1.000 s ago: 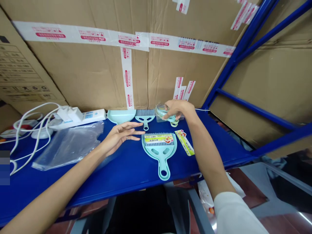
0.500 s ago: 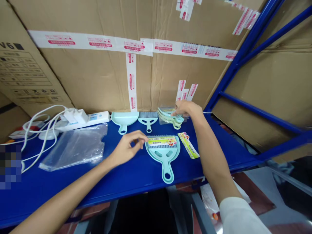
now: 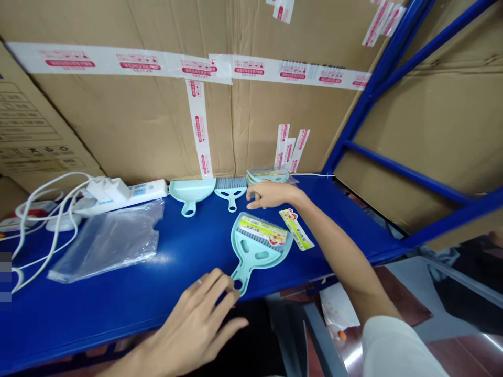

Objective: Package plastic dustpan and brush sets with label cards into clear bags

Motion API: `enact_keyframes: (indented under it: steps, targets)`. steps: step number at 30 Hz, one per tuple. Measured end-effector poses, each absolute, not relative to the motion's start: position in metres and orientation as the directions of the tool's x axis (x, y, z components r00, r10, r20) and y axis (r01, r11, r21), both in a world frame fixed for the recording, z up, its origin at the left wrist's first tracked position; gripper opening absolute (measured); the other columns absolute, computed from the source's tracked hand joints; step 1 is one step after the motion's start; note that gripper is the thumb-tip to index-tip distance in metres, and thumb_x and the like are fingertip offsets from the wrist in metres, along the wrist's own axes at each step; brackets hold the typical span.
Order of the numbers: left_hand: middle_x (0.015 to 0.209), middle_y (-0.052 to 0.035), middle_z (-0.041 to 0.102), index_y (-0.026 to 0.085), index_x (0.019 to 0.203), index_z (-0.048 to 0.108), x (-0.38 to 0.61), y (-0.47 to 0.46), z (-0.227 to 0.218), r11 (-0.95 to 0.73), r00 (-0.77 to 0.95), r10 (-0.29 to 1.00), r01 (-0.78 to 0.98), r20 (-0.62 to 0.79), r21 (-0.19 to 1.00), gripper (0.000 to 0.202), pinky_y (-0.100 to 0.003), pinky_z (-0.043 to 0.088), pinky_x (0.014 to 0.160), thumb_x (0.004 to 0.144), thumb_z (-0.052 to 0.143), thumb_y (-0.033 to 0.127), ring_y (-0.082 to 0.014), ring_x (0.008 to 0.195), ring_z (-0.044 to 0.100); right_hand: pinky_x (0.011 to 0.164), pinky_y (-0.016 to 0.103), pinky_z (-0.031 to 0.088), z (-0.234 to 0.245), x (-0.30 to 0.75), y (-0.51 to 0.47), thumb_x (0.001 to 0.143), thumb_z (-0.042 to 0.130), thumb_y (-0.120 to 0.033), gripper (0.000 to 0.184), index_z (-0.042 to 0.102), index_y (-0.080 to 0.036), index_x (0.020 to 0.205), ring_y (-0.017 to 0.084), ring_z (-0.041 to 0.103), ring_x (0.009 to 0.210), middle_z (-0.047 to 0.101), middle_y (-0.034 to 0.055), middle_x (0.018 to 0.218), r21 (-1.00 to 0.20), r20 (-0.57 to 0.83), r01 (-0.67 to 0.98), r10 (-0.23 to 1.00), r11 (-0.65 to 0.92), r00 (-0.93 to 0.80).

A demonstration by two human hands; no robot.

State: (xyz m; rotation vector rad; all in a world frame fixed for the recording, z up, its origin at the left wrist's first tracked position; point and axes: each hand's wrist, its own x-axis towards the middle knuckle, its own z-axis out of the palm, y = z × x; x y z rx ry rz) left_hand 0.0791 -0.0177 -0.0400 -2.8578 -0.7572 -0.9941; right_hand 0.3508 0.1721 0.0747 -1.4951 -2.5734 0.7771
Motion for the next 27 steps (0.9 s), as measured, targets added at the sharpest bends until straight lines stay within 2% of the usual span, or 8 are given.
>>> enact_keyframes:
  steps: [3,6,11,14,18,20,23,27]
  targets:
    - [0.102,-0.0154,0.071,0.021,0.114,0.067,0.072,-0.033,-0.052,-0.797,0.565,0.535,0.584,0.628,0.154,0.024,-0.038,0.059,0.060,0.105,0.056,0.041,-0.0304,0.089,0.072,0.056,0.024,0.051,0.060,0.362,0.159,0.092,0.073,-0.032,0.015,0.073,-0.018,0.098,0.016,0.071,0.061,0.077,0.0026,0.075,-0.570,-0.176,0.736,0.820,0.366,-0.545]
    - [0.110,-0.0168,0.067,0.020,0.118,0.066,0.077,-0.033,-0.058,-0.751,0.520,0.593,0.632,0.614,0.191,0.029,-0.034,0.060,0.055,0.107,0.053,0.044,-0.0276,0.086,0.073,0.049,0.022,0.049,0.051,0.369,0.151,0.094,0.068,-0.025,0.010,0.069,-0.017,0.090,0.014,0.068,0.053,0.074,0.0018,0.072,-0.654,-0.111,0.692,0.867,0.304,-0.486]
    - [0.120,-0.0126,0.063,0.020,0.115,0.066,0.091,-0.022,-0.057,-0.735,0.508,0.640,0.623,0.576,0.268,0.013,-0.031,0.065,0.070,0.108,0.057,0.026,-0.0210,0.093,0.074,0.043,0.021,0.044,0.043,0.368,0.146,0.098,0.064,-0.019,0.017,0.063,-0.018,0.082,0.012,0.062,0.043,0.068,-0.0017,0.059,-0.695,-0.030,0.691,0.952,0.199,-0.304]
    - [0.121,-0.0108,0.063,0.019,0.112,0.069,0.090,-0.020,-0.060,-0.751,0.459,0.630,0.566,0.626,0.341,0.010,-0.030,0.065,0.079,0.107,0.060,0.021,-0.0178,0.093,0.073,0.044,0.021,0.044,0.037,0.368,0.148,0.099,0.063,-0.021,0.023,0.062,-0.018,0.077,0.011,0.059,0.039,0.066,-0.0022,0.055,-0.674,0.012,0.708,0.962,0.209,-0.272]
    - [0.121,-0.0085,0.066,0.018,0.112,0.072,0.077,-0.026,-0.063,-0.756,0.341,0.577,0.567,0.742,0.327,0.017,-0.027,0.063,0.088,0.100,0.068,0.007,-0.0162,0.098,0.073,0.046,0.021,0.045,0.025,0.366,0.152,0.104,0.062,-0.035,0.036,0.059,-0.020,0.071,0.011,0.060,0.040,0.064,-0.0009,0.054,-0.639,0.069,0.730,0.963,0.243,-0.260]
    - [0.121,-0.0084,0.068,0.017,0.113,0.074,0.071,-0.031,-0.063,-0.752,0.286,0.533,0.592,0.797,0.290,0.024,-0.028,0.063,0.091,0.096,0.071,0.002,-0.0172,0.101,0.073,0.045,0.023,0.046,0.019,0.361,0.151,0.105,0.058,-0.048,0.041,0.061,-0.020,0.075,0.014,0.062,0.044,0.067,0.0014,0.059,-0.702,0.028,0.688,0.972,0.186,-0.234]
    - [0.120,-0.0091,0.071,0.016,0.113,0.075,0.066,-0.035,-0.062,-0.740,0.219,0.471,0.625,0.855,0.248,0.030,-0.030,0.063,0.089,0.091,0.073,-0.005,-0.0186,0.103,0.073,0.050,0.027,0.053,0.009,0.347,0.144,0.101,0.057,-0.067,0.050,0.068,-0.021,0.088,0.020,0.071,0.060,0.076,0.0066,0.079,-0.838,-0.097,0.542,0.964,0.054,-0.246]
    - [0.116,-0.0082,0.073,0.016,0.111,0.077,0.064,-0.031,-0.058,-0.671,0.157,0.427,0.715,0.891,0.196,0.031,-0.029,0.062,0.085,0.088,0.077,-0.005,-0.0169,0.095,0.074,0.066,0.030,0.061,0.004,0.332,0.138,0.100,0.051,-0.076,0.060,0.074,-0.021,0.101,0.023,0.075,0.081,0.080,0.0082,0.094,-0.963,-0.237,0.217,0.881,-0.158,-0.408]
